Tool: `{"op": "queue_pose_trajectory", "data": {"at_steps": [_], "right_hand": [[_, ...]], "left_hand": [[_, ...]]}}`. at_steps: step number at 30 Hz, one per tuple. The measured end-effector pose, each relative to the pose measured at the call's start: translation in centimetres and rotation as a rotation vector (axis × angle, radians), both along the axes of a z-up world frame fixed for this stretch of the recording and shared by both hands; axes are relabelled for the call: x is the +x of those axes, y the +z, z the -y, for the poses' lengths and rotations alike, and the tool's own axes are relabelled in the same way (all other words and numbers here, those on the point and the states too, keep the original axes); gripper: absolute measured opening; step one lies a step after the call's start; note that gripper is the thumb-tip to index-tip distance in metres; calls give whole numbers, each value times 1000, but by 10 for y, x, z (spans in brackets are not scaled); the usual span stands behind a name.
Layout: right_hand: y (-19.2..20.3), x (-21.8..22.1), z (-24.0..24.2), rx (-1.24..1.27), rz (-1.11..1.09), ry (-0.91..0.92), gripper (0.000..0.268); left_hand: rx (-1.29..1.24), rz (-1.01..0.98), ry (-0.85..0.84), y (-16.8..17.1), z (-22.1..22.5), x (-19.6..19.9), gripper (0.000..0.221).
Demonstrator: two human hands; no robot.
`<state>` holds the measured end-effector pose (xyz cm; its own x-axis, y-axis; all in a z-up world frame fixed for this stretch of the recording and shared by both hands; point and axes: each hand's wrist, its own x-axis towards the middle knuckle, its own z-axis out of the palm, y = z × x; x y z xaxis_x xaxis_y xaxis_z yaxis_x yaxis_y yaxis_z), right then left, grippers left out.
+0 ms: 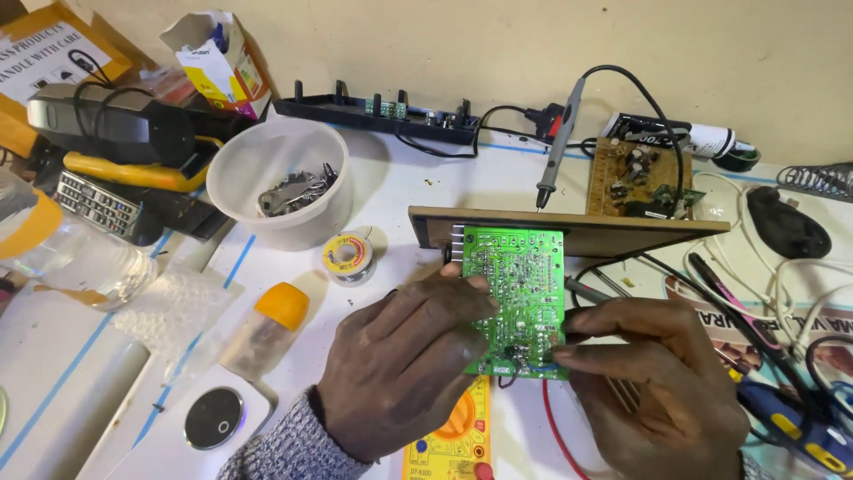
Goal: Troubleshooting and inspecting a circuit board using a multimeter and hand tools on a workbench.
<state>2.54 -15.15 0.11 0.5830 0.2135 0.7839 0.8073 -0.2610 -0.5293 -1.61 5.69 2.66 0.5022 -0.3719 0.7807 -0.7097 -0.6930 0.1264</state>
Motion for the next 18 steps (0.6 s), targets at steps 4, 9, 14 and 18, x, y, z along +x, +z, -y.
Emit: {"op": "queue_pose_trajectory", "data": {"at_steps": [4,9,14,18], "right_hand": [[1,1,4,4,-84,83,10],[7,2,3,-10,-66,116,9],[5,8,7,-23,-23,143,9],[-2,13,11,-55,73,200,13]], "left_hand": [[23,26,1,-2,0,0,17],[14,-11,19,-5,-1,-1,8],[1,-6,7,1,-1,-1,6],[35,-17,-47,4,-3,-4,8]]}}
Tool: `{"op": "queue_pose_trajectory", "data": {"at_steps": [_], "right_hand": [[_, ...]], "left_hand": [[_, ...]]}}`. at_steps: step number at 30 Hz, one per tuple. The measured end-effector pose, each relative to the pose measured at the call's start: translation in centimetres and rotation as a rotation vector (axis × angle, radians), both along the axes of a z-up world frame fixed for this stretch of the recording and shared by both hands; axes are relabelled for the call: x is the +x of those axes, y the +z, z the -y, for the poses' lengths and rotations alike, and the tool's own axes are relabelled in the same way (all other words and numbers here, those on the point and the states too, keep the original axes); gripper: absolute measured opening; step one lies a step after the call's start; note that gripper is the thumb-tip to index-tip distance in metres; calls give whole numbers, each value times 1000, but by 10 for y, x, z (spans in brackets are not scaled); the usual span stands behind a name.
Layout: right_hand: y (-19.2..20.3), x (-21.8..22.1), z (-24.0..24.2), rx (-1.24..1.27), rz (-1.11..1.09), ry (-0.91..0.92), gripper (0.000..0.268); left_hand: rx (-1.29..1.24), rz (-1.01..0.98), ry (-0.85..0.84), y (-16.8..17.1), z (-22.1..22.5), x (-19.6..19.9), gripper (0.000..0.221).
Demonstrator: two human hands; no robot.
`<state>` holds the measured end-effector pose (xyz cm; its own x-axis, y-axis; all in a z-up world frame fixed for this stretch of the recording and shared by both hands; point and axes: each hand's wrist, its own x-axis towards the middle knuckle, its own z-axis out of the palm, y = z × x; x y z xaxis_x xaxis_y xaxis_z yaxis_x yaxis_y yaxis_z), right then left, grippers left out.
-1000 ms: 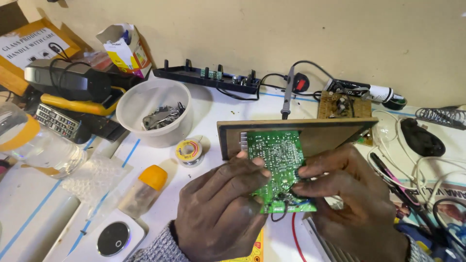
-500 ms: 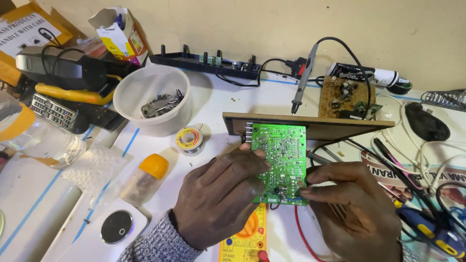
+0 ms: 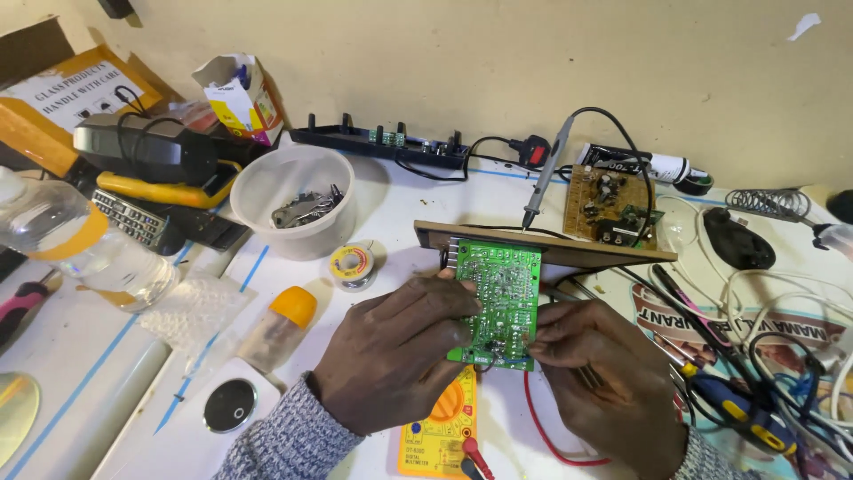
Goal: Troubleshooting and inspecting a circuit board using a multimeter and hand tools on a workbench.
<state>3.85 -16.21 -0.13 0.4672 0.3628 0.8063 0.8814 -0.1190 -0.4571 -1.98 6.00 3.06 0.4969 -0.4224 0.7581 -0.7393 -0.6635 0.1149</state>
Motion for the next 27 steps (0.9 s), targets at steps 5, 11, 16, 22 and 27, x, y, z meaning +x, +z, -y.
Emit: {"op": "queue_pose_trajectory", "data": {"at_steps": [5,11,16,22,27], "right_hand": [[6,-2,4,-93,84,-8,12],[5,-2,8,-164,69,27,38],[11,-8,-2,-154,103,-14,23],[12,-14,-14,-79,180,-123,11],[5,-12,-13,-61,47,-76,10]], "left_hand": [[-47,11,-13,-10,4,1,9],[-165,10,-17,-20,11,0,15],[-198,50,-55,-22,19,-2,16],[-248,-30,-22,-20,22,-3,19],[-279,-64,-32,-17,25,-5,17]]}}
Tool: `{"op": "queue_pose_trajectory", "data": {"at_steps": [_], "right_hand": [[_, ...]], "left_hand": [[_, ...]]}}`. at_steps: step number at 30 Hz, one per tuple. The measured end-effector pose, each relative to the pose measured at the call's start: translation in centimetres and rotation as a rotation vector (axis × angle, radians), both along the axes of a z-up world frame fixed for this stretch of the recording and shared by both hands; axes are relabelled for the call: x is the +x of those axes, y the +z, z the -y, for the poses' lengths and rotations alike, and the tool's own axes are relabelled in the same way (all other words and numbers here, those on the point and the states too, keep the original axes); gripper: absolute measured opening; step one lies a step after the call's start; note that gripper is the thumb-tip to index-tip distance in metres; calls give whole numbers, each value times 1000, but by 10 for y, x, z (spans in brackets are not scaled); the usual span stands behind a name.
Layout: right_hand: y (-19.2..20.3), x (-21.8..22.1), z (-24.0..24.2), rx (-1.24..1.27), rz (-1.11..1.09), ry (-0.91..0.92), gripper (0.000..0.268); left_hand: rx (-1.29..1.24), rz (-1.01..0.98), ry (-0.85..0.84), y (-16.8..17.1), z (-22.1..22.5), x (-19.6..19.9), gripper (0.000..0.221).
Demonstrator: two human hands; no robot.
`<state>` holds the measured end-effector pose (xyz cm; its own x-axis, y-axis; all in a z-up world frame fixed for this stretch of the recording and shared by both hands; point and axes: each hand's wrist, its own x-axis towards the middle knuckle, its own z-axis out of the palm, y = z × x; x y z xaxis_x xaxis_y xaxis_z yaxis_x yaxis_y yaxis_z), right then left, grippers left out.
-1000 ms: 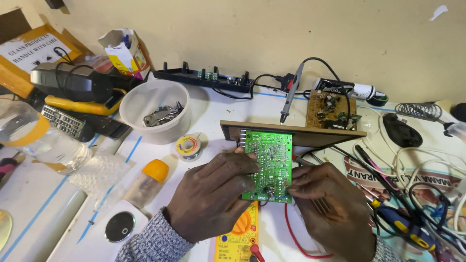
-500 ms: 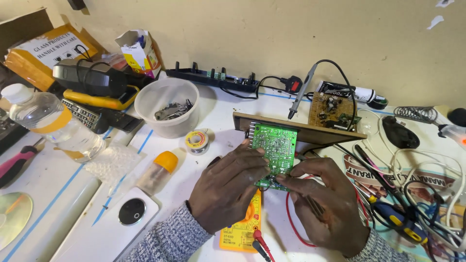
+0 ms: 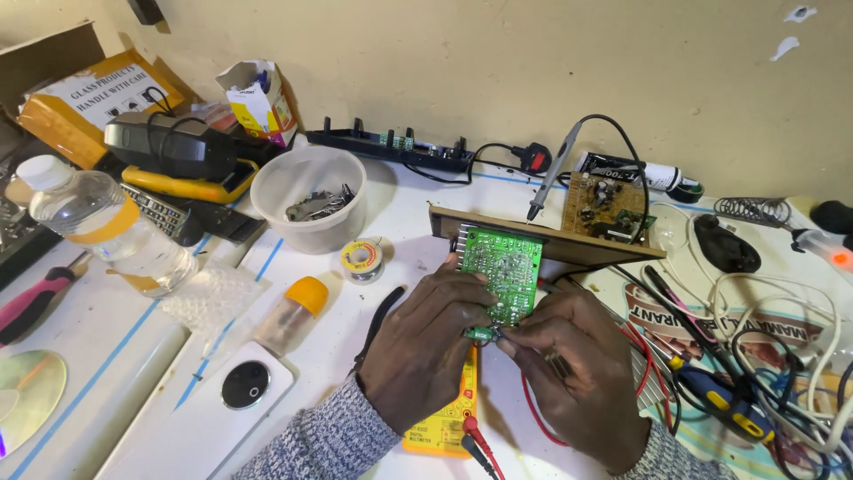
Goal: Troubleshooting and inspecting a circuit board using a multimeter and hand tools on a workbench.
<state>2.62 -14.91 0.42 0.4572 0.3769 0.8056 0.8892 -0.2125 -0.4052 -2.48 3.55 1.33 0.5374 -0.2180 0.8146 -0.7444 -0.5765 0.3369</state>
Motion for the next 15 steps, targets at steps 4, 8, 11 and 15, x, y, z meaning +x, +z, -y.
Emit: {"op": "queue_pose_trajectory", "data": {"at_steps": [4,8,11,15], "right_hand": [[-1,1,0,-1,-3,23,12],[-5,2,2,-24,-27,13,11],[-4,2,2,-26,-24,25,12],[7,5,5,-71,32,103,16]], "left_hand": [[2,8,6,0,1,0,16],[3,14,9,0,1,0,15],[53,14,8,-1,-1,0,16],[85,83,15,1,-2,0,23]]}}
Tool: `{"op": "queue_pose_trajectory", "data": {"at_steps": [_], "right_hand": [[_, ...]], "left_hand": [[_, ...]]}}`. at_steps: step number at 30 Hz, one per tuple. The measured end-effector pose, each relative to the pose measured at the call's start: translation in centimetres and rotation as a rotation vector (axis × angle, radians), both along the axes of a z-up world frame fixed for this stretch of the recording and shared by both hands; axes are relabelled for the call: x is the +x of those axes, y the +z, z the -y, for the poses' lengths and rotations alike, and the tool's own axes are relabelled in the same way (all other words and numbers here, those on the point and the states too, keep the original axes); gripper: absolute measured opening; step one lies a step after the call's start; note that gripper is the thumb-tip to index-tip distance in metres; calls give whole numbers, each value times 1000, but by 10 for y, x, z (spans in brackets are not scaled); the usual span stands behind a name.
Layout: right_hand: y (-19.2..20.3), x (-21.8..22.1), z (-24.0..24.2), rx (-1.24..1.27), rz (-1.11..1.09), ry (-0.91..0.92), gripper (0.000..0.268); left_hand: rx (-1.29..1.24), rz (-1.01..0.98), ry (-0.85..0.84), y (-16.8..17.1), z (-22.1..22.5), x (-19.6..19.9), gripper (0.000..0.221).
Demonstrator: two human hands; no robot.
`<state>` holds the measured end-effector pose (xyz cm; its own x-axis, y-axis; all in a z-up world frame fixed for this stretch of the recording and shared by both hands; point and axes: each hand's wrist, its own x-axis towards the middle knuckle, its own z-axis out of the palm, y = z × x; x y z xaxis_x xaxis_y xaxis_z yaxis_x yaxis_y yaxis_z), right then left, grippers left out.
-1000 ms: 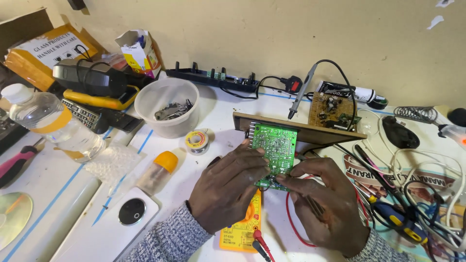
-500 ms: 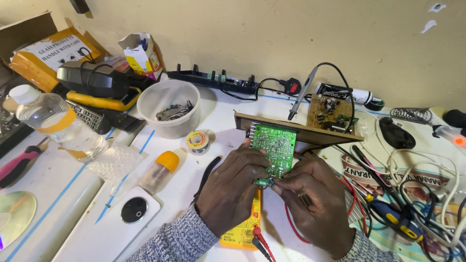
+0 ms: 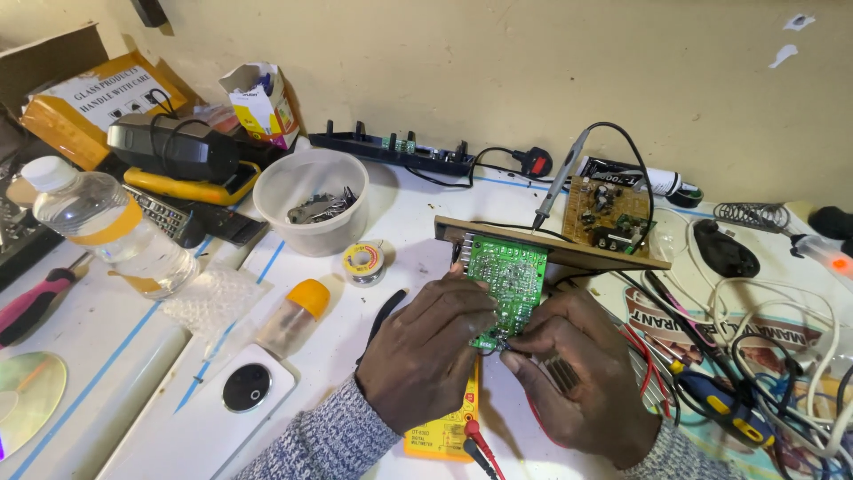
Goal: Troubleshooting and inspecting a circuit board using a multimeter and hand tools on a workbench.
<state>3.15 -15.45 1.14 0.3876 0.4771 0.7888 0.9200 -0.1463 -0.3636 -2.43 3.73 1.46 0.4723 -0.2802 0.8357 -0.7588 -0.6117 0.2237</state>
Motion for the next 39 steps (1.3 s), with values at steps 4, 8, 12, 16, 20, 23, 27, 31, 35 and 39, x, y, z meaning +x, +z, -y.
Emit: {"op": "queue_pose_trajectory", "data": {"at_steps": [4,8,12,16,20,23,27,31,35,39], "right_hand": [[31,25,14,6,200,-78,6],[73,48,18,-161,71,-363,23],[127,50,-4,-857,-628,-435,51],[146,75,-14,-977,-883,-463,68],[138,102,-11,-940,-888,-197,60],[122,104,-4,-916,-828,-152,34],[121,65,-10,-790,-805,-309,47],[89,70,-7,-666,-678,-279,52],[69,68,-1,-658,-337,-420,51],[64,56,1,-694,-157,-581,56]], "left_hand": [[34,61,10,-6,-6,5,16],[30,90,57,-8,-6,6,18],[38,83,77,-11,-5,4,21],[67,63,78,-13,-5,9,26],[124,67,110,-8,-6,13,32],[187,103,125,-10,-14,19,35],[253,229,234,-23,-26,33,20],[321,212,266,-32,-29,40,19],[359,193,286,-30,-26,36,16],[292,6,304,-17,-20,20,15]]}}
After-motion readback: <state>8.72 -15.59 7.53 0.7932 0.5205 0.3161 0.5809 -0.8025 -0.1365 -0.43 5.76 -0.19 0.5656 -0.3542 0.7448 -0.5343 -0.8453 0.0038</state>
